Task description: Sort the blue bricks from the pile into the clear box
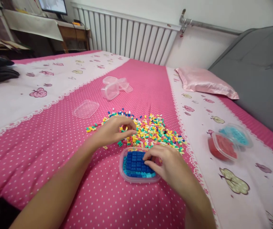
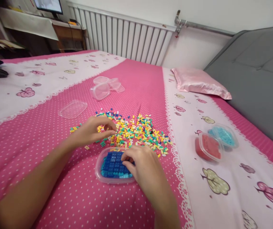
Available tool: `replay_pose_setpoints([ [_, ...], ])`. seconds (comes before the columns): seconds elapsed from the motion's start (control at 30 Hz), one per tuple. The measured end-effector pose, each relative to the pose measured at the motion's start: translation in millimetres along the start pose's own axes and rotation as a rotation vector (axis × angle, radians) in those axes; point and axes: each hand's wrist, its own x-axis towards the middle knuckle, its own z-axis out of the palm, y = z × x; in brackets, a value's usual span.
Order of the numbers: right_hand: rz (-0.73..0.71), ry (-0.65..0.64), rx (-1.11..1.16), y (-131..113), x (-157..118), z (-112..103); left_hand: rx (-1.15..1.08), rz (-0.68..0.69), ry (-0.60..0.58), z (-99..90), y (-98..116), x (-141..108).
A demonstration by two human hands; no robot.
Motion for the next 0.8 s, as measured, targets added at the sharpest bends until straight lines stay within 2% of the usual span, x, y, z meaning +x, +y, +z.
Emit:
replay_pose_setpoints([
  [0.13,-0.027,0.000,-0.040,-0.4,0.6,1.8,0.023,0.028,-0.039,5.1,1.5,1.7],
  [0.4,-0.013,-0.008,-0.035,-2.4,-0.2,-3.0,0.042,0.044,-0.037,2.8,2.8,0.9],
  [0.8,-0.005,-0.014,-0.099,-1.6,2.2,1.5,0.065,0.038,-0.052,3.4,1.0,0.4],
])
